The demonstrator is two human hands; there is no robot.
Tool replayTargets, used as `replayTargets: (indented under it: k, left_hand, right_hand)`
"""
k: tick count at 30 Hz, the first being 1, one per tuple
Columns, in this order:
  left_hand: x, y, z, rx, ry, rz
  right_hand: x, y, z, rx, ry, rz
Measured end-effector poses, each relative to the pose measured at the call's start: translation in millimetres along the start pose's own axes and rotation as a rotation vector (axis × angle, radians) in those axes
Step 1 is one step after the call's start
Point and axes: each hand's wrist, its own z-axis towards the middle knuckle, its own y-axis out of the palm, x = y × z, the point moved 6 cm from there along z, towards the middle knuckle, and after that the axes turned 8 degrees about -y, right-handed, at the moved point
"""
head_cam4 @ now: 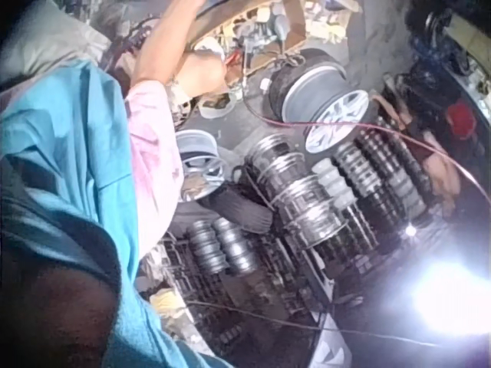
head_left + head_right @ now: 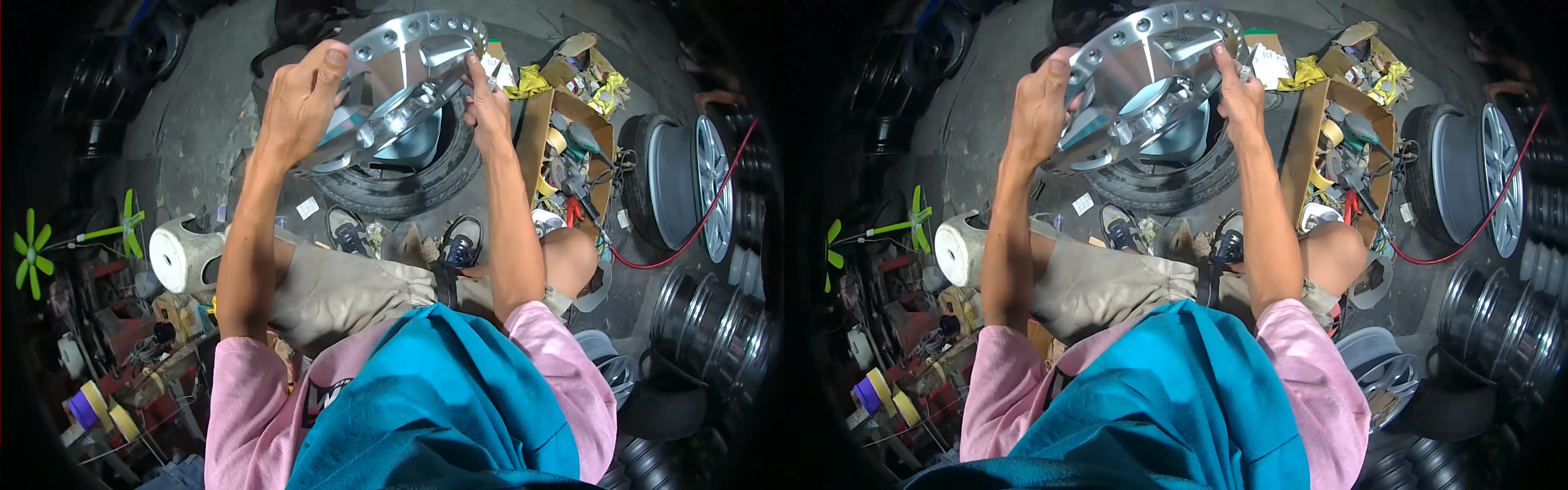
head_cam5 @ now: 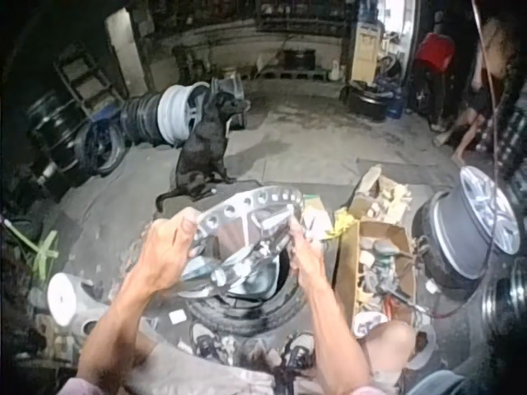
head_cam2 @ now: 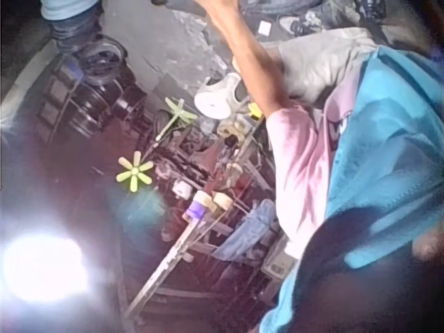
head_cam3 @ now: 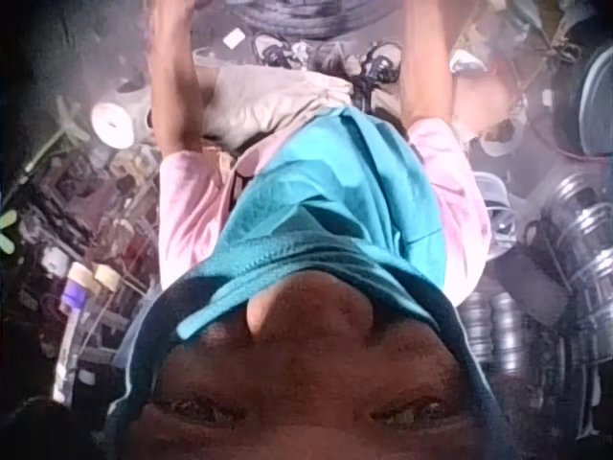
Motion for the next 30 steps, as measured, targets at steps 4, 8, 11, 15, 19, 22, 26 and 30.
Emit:
replayTargets:
  k: [4,8,11,15,19,22,26,30]
  left_hand:
    - [2.6,6.5,-14.6,-0.055,0.090,0.000]
    - [10.1,7.7,-35.1,-0.083,0.162,-0.037]
    - [-2.0,0.5,-41.9,-0.049,0.150,-0.108]
    - [-62.9,-8.5,-40.9,-0.026,0.026,-0.177]
    - [-104.2,-24.8,-43.3,-0.034,-0.012,-0.229]
    - [-118.4,-25.4,-46.4,-0.055,-0.132,-0.256]
    - [-100.4,-47.0,-48.0,0.082,-0.150,0.117]
    - [-39.0,-48.0,-25.2,0.127,-0.017,0.115]
  right_hand:
    - [9.8,-1.1,1.7,0.007,0.042,0.166]
    - [15.9,-6.0,-8.0,0.027,-0.040,0.321]
    - [6.8,2.7,-8.0,0.049,-0.117,0.354]
    - [-28.2,37.9,7.2,0.053,-0.305,0.157]
    - [-68.5,86.3,-6.0,0.050,-0.646,-0.286]
    - [-68.4,102.4,-7.1,0.002,-0.616,-0.259]
    - [-73.0,120.4,-21.7,-0.060,-0.679,-0.349]
    - [-71.5,137.1,-31.3,-0.137,-0.720,-0.368]
